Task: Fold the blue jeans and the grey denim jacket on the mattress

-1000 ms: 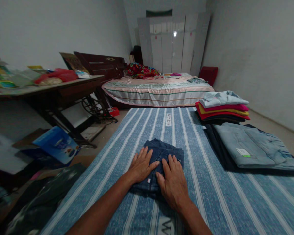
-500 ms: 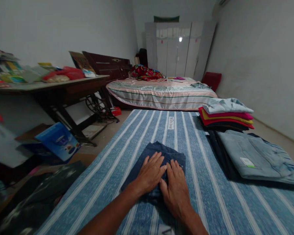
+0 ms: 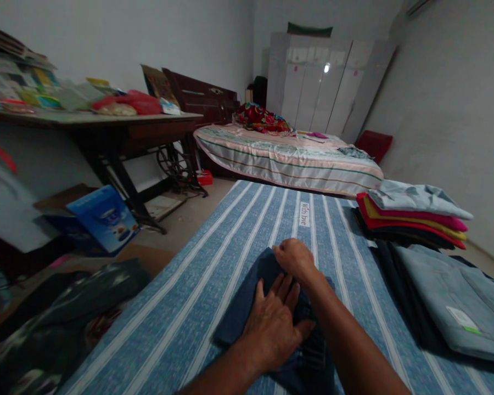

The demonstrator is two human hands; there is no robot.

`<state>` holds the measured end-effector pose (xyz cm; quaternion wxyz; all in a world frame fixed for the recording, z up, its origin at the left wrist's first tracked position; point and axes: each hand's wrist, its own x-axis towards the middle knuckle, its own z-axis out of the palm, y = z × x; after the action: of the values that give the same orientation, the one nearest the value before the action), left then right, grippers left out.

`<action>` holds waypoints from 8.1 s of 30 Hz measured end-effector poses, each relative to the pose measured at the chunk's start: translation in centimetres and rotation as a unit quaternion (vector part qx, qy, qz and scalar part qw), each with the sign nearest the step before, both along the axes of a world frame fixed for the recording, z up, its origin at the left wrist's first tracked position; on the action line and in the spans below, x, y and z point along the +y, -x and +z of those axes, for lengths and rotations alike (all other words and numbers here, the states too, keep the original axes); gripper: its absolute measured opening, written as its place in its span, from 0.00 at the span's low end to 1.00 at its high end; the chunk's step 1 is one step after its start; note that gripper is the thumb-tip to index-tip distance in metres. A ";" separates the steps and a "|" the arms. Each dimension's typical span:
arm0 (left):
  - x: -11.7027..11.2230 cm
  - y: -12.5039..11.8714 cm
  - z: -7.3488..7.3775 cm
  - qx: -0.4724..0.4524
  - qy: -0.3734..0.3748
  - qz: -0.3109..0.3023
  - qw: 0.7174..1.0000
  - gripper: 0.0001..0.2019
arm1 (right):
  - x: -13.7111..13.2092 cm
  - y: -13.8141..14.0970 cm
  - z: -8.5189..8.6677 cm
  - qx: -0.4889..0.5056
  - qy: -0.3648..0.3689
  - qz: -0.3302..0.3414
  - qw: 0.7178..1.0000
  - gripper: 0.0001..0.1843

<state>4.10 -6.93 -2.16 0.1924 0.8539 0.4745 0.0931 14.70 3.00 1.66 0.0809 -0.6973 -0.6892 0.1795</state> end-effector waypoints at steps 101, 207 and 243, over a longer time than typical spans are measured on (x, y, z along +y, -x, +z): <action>0.7 -0.5 -0.4 0.088 -0.051 0.014 0.995 0.34 | 1.0 -13.7 -3.4 0.128 0.382 0.065 0.913 0.29; 9.9 0.7 0.3 -0.049 -0.004 -0.043 0.998 0.20 | -9.2 0.8 -4.0 -0.055 -0.114 -0.038 0.991 0.25; 6.4 4.8 -4.1 0.003 -0.070 -0.002 0.998 0.23 | -9.6 0.7 -3.5 -0.059 -0.097 -0.036 0.993 0.23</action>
<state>-0.66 -0.51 -6.30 0.1309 0.8664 0.4659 0.1230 13.99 -6.55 -1.87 0.1133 -0.7199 -0.6814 0.0674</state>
